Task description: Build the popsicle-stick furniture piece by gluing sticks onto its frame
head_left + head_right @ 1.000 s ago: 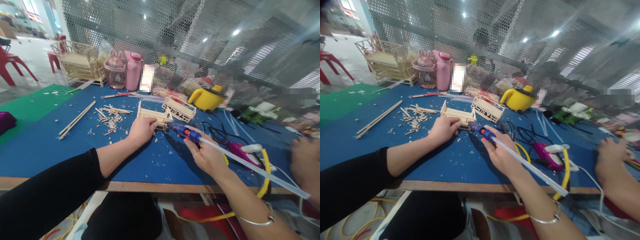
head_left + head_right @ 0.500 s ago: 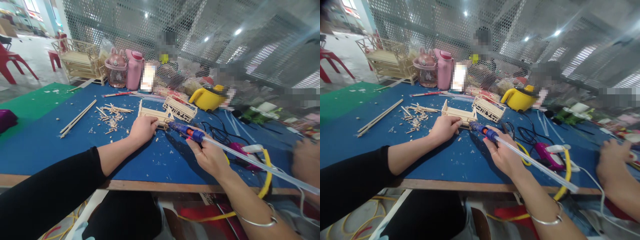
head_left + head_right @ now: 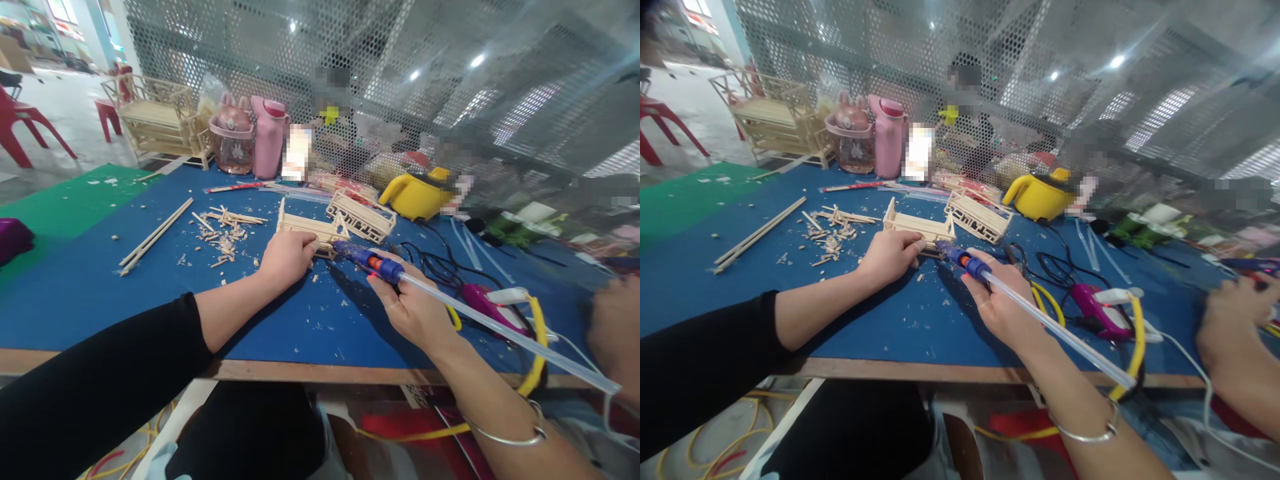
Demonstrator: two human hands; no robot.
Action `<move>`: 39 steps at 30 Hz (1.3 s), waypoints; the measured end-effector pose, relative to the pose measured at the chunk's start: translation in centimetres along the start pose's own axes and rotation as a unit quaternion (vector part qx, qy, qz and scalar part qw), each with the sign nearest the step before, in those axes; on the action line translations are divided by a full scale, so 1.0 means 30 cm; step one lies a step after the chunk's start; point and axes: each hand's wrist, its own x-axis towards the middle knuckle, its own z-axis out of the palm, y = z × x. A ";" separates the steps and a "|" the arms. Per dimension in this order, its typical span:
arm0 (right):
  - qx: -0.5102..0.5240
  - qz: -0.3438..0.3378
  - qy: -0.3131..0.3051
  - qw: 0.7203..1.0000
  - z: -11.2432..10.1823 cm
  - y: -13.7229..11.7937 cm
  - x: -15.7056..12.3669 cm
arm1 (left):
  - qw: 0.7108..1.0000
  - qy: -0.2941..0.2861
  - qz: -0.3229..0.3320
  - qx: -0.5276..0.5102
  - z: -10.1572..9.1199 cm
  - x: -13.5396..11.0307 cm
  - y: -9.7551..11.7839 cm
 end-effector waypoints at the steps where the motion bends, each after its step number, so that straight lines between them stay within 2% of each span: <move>1: -0.003 -0.003 0.001 1.000 -0.002 0.000 -0.001 | 1.000 -0.001 0.000 -0.003 0.000 0.000 0.000; 39: -0.015 0.021 0.020 0.999 -0.010 -0.005 -0.035 | 1.000 0.000 -0.010 0.000 -0.003 -0.002 0.003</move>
